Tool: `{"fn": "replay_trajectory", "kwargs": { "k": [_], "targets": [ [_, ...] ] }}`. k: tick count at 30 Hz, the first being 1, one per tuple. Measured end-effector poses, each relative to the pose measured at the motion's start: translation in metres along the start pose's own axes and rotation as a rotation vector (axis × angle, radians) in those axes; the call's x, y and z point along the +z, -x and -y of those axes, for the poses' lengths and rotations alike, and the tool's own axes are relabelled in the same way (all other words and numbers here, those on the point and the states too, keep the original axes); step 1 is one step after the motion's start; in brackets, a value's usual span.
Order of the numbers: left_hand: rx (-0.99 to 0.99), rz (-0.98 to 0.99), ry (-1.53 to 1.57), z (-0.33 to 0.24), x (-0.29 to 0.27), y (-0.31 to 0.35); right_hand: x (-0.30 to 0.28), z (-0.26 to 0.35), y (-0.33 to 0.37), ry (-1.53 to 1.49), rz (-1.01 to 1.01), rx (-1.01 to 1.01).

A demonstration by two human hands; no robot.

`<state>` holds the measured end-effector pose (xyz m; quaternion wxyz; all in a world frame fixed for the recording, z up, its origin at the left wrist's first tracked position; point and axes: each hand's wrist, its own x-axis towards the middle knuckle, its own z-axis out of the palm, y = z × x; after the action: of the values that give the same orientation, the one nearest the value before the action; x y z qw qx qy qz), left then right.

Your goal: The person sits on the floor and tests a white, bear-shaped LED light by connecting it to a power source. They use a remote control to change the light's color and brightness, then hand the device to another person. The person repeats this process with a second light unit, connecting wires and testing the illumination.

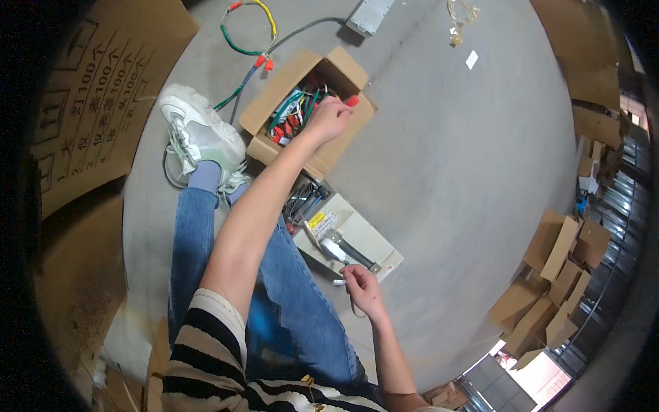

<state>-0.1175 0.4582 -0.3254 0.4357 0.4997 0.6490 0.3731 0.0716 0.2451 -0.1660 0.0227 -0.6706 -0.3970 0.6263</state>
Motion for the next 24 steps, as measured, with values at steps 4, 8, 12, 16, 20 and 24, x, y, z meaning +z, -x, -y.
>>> {"fn": "replay_trajectory", "kwargs": {
  "k": [4,8,12,16,20,24],
  "targets": [
    [0.140,-0.170,0.116,-0.032,-0.029,0.035,-0.005,-0.006,0.011,-0.042,-0.038,-0.057],
    [0.102,-0.156,0.531,-0.068,-0.069,0.047,-0.013,-0.014,0.019,-0.001,-0.032,-0.074],
    [0.191,-0.208,0.609,-0.095,-0.085,0.045,-0.016,-0.014,0.032,0.015,-0.033,-0.088],
    [0.106,0.081,0.742,-0.137,-0.117,0.049,-0.023,-0.020,0.046,0.010,-0.051,-0.130],
    [0.102,0.132,0.743,-0.167,-0.131,0.048,-0.024,-0.025,0.055,0.021,-0.060,-0.159],
    [0.095,0.125,0.881,-0.198,-0.140,0.059,-0.027,-0.022,0.068,0.019,-0.035,-0.185]
  ]
}}
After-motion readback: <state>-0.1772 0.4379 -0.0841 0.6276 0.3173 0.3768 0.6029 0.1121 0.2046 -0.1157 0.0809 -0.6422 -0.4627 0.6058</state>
